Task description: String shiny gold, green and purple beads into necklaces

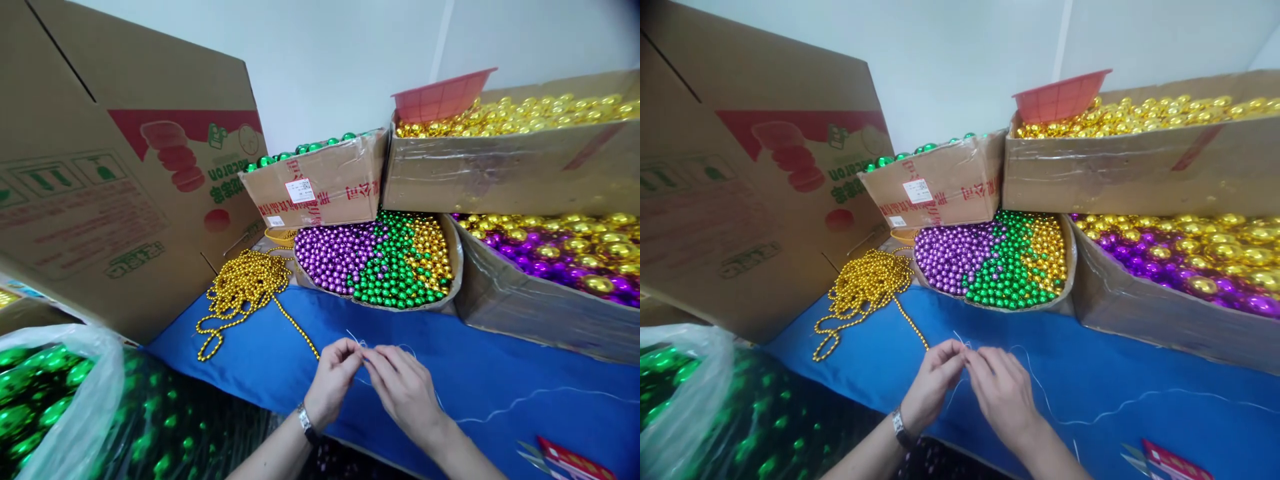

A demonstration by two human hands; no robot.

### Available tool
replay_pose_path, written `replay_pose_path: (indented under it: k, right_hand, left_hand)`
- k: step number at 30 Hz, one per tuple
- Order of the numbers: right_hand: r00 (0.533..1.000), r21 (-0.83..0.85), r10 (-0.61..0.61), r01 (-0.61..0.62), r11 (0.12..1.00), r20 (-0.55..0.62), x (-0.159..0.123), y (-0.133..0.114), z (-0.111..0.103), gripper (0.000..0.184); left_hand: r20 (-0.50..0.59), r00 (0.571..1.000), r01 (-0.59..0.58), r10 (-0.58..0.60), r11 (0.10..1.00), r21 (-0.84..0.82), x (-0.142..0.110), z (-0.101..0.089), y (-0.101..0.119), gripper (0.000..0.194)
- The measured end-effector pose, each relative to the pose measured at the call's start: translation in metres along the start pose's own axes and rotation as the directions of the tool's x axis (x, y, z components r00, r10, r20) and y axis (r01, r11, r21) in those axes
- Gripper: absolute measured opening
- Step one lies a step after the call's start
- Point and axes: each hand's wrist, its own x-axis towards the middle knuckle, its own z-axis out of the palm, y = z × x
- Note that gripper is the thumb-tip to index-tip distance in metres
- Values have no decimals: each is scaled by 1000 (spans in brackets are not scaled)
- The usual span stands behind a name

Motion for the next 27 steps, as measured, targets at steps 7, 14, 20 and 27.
replay_pose_path:
  k: [7, 14, 20, 27]
  right_hand:
    - [983, 226, 174, -183, 957, 60, 7, 1, 6, 21]
    - [904, 509, 419, -404, 760, 91, 11, -5, 13, 19]
    - [761, 775, 608, -518, 362, 225, 31, -3, 8, 28]
    - [674, 886, 632, -461, -42, 381, 50, -10, -13, 25]
  left_hand:
    - [66, 989, -137, 129, 982, 130, -6, -4, 3, 30]
    - [28, 980, -198, 199, 938, 283, -3, -3, 2, 29]
    - [-1, 991, -133, 136, 971, 198, 0, -7, 1, 31]
    - [143, 968, -241, 204, 913, 330, 4, -18, 11, 29]
